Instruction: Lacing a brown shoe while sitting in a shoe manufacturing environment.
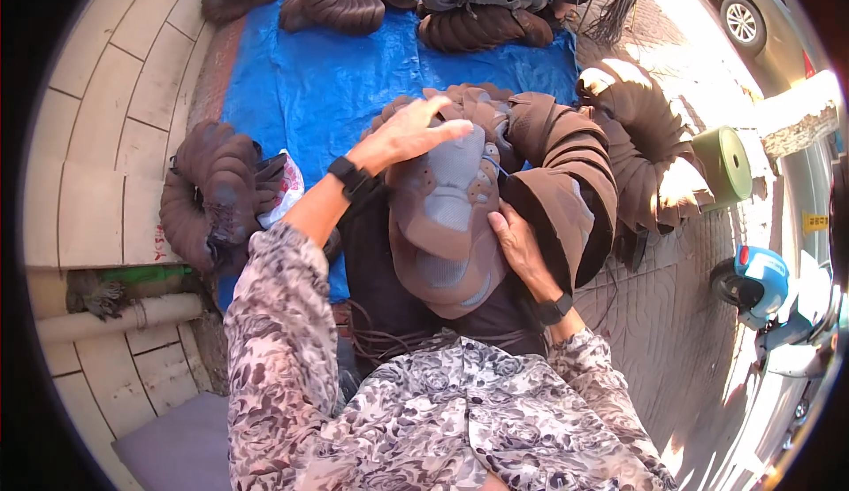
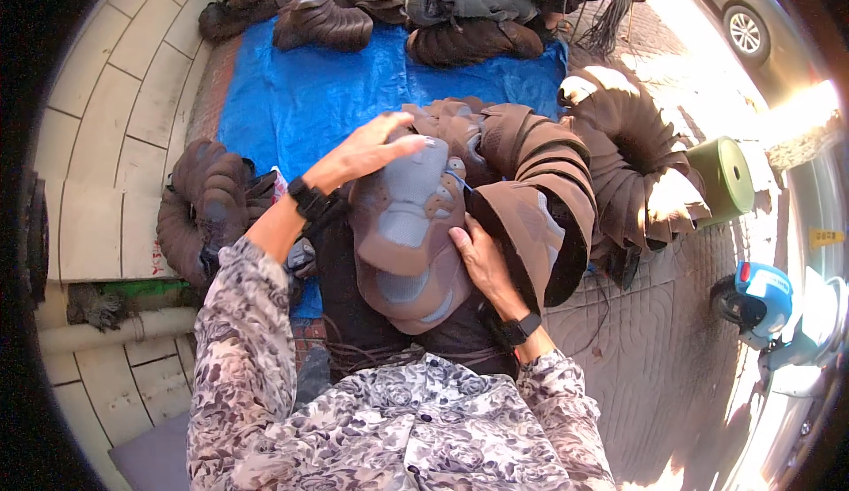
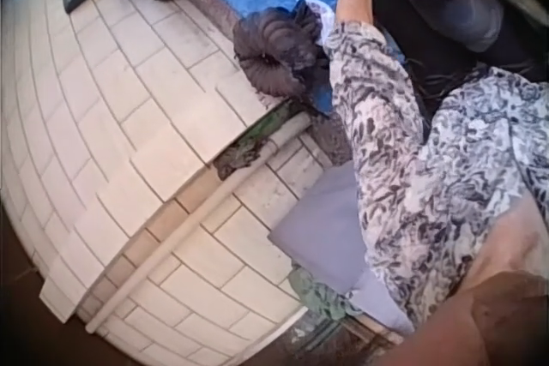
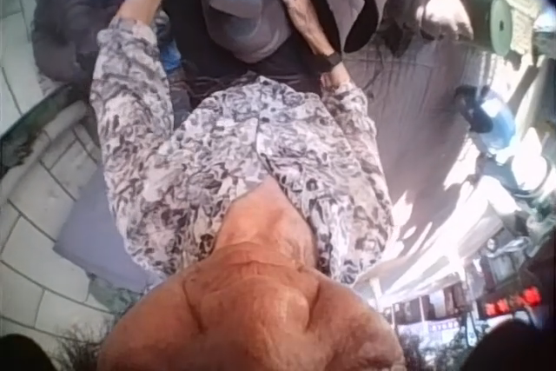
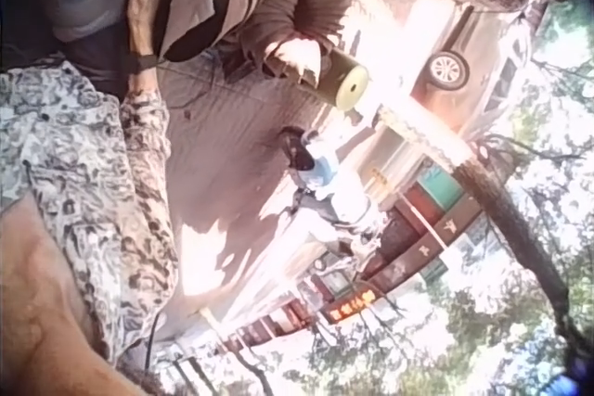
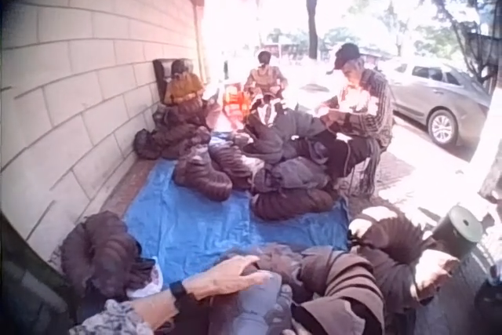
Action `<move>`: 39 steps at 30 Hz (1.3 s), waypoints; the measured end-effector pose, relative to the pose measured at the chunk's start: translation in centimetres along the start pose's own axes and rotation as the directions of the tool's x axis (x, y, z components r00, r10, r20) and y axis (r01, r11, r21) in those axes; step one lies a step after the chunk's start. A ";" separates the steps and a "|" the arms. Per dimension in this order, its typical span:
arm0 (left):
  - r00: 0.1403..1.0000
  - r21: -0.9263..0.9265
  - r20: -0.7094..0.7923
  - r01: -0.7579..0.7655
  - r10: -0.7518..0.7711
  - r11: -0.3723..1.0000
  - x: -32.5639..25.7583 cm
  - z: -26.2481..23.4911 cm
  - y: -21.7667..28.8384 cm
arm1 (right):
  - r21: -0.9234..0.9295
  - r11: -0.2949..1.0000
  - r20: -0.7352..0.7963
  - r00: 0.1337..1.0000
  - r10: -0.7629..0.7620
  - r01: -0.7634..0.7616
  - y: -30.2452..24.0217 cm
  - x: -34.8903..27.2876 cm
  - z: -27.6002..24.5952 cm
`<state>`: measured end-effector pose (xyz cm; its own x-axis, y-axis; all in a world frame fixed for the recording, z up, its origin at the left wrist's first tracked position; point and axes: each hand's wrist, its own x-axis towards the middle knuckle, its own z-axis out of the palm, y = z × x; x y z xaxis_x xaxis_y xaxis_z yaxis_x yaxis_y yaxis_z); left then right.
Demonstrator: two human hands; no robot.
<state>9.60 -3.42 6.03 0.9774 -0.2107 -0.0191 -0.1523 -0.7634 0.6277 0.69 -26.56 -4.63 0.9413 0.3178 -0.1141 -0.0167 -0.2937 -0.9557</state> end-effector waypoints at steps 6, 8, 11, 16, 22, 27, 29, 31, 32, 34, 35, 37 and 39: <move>0.950 -0.292 0.258 0.251 -0.177 0.923 -0.4 3.0 -1.0 | 0.292 0.943 -0.024 0.984 0.175 -0.161 1.1 2.7 -3.9; 0.966 -0.339 0.214 0.210 -0.142 0.917 -2.1 2.9 0.1 | 0.379 0.904 0.039 0.979 0.199 -0.199 -0.9 5.6 -4.2; 0.997 -0.306 0.020 -0.058 0.068 0.950 -4.2 2.9 1.1 | 0.426 0.904 0.073 0.997 0.008 -0.038 -4.4 9.9 -4.2; 0.987 -0.189 -0.069 -0.157 0.146 0.969 -5.5 4.0 4.0 | 0.300 0.954 0.198 0.980 -0.035 -0.027 -4.5 13.4 -4.1; 0.987 -0.219 0.036 -0.147 0.158 0.965 -4.7 3.1 1.0 | -0.259 0.914 0.165 0.947 -0.276 0.311 -6.2 11.5 -3.4; 0.892 0.111 -0.047 -0.442 0.449 0.890 -2.2 2.9 2.2 | -0.446 0.852 0.047 0.958 -0.283 0.274 -4.8 10.0 -4.3; 0.912 0.032 -0.021 -0.409 0.410 0.912 -2.0 3.5 2.2 | -0.408 0.857 0.043 0.944 -0.326 0.314 -4.7 9.0 -4.7; 0.943 0.057 0.016 -0.334 0.333 0.941 -2.3 3.4 2.5 | -0.196 0.906 0.052 0.927 -0.372 0.375 -3.4 9.1 -5.1; 0.962 -0.012 -0.014 -0.273 0.273 0.962 -2.2 3.5 2.6 | 0.018 0.904 0.048 0.903 -0.427 0.427 -2.7 9.1 -5.3; 0.980 -0.002 0.001 -0.200 0.200 0.980 -2.3 3.3 3.2 | 0.056 0.896 0.201 0.874 -0.442 0.441 -2.8 9.7 -6.8; 0.991 0.012 0.004 -0.135 0.135 0.991 -2.2 3.4 3.4 | 0.090 0.883 0.347 0.817 -0.461 0.460 -3.0 10.0 -7.8; 0.989 0.034 -0.039 -0.142 0.144 0.989 -2.3 4.1 3.7 | 0.132 0.884 0.413 0.786 -0.460 0.448 -3.3 10.7 -8.8; 0.993 0.023 -0.109 -0.046 0.048 0.999 -2.3 4.5 4.1 | -0.168 0.791 0.518 0.736 -0.437 0.588 -3.7 11.1 -9.1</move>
<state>6.04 -8.77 5.14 0.9791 -0.1794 0.0956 -0.2001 -0.7667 0.6100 14.26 -30.13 0.09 0.5251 0.8288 0.1931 0.5967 -0.1968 -0.7780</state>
